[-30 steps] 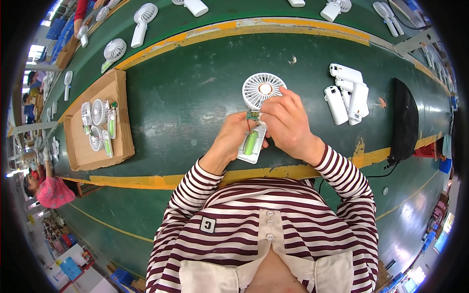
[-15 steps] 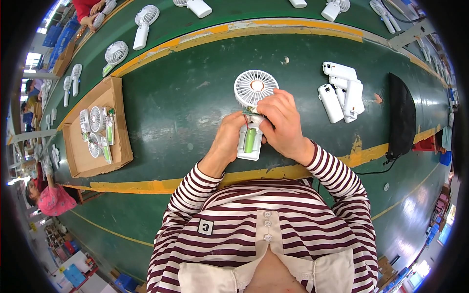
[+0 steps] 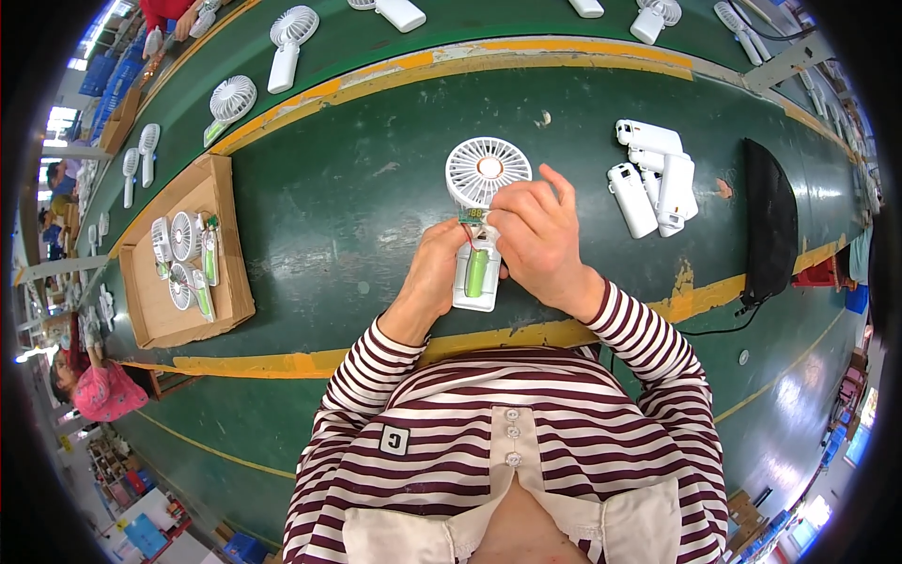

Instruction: The person assembles portable electric fans by fitting the internal wiring and circuit boards into the handle casings, snapping the back covers closed by hand, and placing the assembled fans onto a conveyor belt.

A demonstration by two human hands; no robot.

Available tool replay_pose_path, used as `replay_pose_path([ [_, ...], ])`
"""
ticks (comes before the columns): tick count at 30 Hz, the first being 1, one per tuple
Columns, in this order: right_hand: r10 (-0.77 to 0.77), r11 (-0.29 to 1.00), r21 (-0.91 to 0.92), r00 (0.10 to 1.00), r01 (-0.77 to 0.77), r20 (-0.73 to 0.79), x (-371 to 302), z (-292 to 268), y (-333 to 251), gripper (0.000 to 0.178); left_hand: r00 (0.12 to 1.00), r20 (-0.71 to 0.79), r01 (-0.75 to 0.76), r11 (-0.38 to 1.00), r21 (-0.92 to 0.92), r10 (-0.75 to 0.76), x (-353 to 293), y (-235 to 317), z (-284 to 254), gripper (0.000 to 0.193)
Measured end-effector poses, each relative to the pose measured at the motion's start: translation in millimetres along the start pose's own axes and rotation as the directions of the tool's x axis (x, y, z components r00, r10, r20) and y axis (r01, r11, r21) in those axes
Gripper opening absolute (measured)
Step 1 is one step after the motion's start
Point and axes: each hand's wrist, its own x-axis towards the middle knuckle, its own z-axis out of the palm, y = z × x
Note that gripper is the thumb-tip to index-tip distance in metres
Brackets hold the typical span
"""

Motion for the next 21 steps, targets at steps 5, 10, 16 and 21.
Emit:
replay_pose_path([
  [5, -0.006, 1.0, 0.025, 0.998, 0.007, -0.063, -6, 1, -7, 0.022, 0.998, -0.018, -0.056, 0.976, -0.209, 0.054, 2, -7, -6, 0.029],
  [10, -0.058, 0.997, 0.044, 0.991, 0.064, -0.122, -19, 5, -9, 0.016, 0.994, -0.1, -0.064, 0.981, -0.186, 0.046, -1, -1, 2, 0.029],
  [16, -0.072, 0.997, 0.035, 0.996, 0.074, -0.048, -22, 0, -4, 0.014, 0.995, -0.066, -0.08, 0.992, -0.097, 0.074, -1, -1, 1, 0.029],
  [21, 0.033, 0.99, 0.13, 0.992, -0.049, 0.124, -9, -16, 0, 0.018, 0.999, -0.024, -0.042, 0.993, -0.109, 0.04, 0, 0, 4, 0.029],
])
